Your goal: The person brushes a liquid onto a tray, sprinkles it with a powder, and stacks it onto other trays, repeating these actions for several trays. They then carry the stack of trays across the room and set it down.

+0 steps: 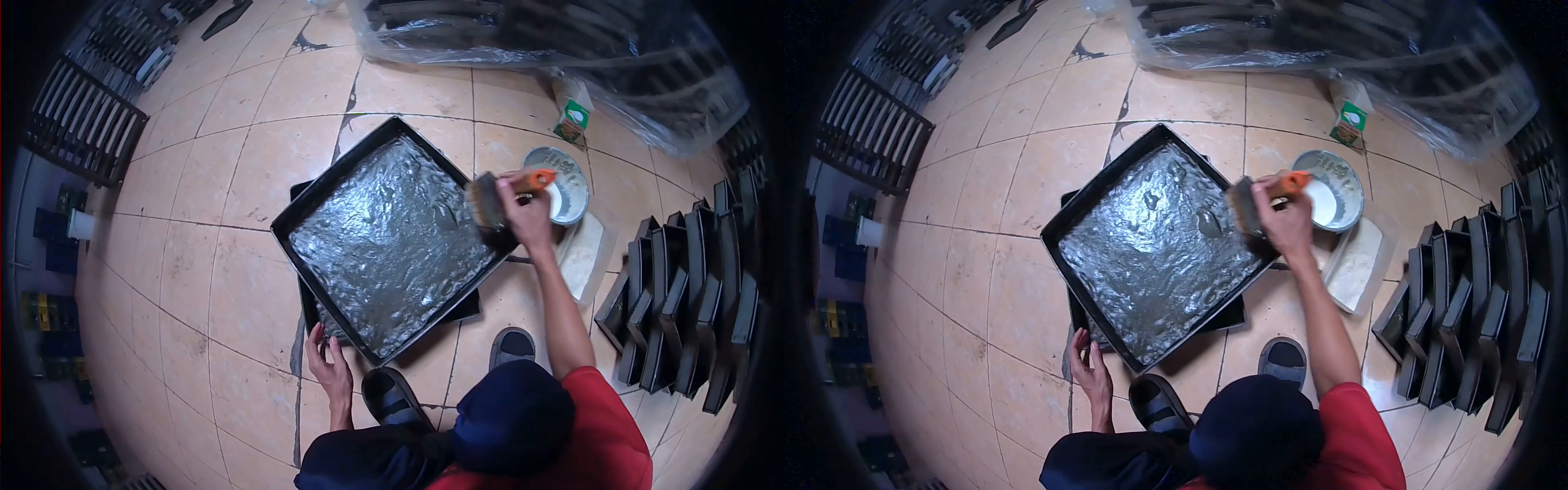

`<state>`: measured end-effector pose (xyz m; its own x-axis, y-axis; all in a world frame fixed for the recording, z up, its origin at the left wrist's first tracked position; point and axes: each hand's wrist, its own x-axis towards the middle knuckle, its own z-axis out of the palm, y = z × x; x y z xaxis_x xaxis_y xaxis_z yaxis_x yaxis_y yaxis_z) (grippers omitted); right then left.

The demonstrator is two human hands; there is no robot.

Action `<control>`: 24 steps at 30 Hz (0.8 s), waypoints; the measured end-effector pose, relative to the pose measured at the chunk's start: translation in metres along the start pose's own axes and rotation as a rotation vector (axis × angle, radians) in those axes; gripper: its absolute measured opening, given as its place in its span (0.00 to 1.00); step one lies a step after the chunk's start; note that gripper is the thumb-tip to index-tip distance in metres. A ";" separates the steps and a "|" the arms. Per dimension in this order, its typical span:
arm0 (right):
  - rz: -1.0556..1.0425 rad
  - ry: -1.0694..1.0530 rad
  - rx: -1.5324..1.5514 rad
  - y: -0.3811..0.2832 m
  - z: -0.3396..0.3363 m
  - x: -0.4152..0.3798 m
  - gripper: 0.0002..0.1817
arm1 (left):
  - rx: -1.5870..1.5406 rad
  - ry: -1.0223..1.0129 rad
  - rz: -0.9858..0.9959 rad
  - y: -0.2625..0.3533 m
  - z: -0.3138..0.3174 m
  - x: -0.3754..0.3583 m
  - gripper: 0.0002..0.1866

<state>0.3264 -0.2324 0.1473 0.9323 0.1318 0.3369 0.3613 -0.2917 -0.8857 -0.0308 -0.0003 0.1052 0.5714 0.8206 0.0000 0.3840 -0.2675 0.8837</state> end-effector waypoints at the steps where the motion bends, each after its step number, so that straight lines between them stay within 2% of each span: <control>1: -0.030 -0.033 -0.048 -0.017 -0.004 0.004 0.11 | 0.046 0.016 0.081 0.005 0.003 0.005 0.20; 3: -0.093 -0.094 -0.153 -0.047 -0.009 0.008 0.11 | 0.101 -0.036 0.203 0.038 0.018 0.016 0.17; 5: -0.220 -0.306 -0.366 -0.048 0.008 0.002 0.11 | 0.065 -0.270 0.377 0.059 0.049 0.036 0.18; 7: -0.282 -0.454 -0.679 -0.012 0.034 -0.007 0.11 | 0.124 -0.564 0.432 0.077 0.085 0.052 0.20; 9: -0.302 -0.525 -0.991 0.032 0.061 -0.011 0.10 | 0.265 -0.682 0.670 0.066 0.132 0.068 0.24; 12: -0.362 -0.518 -1.234 0.060 0.083 -0.011 0.09 | 0.417 -0.742 0.822 0.054 0.185 0.076 0.29; 14: -0.380 -0.510 -1.335 0.057 0.088 -0.011 0.09 | 0.502 -0.766 0.853 0.053 0.205 0.075 0.31; 22: -0.399 -0.458 -1.171 0.068 0.092 -0.010 0.08 | 0.575 -0.632 0.841 0.051 0.238 0.064 0.35; 24: -0.369 -0.434 -1.217 0.068 0.096 -0.009 0.07 | 0.573 -0.628 0.834 0.048 0.238 0.065 0.35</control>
<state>0.3408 -0.1627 0.0531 0.7784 0.6060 0.1642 0.5861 -0.7951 0.1559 0.1975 -0.0803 0.0359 0.9925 -0.0619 0.1051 -0.0978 -0.9191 0.3817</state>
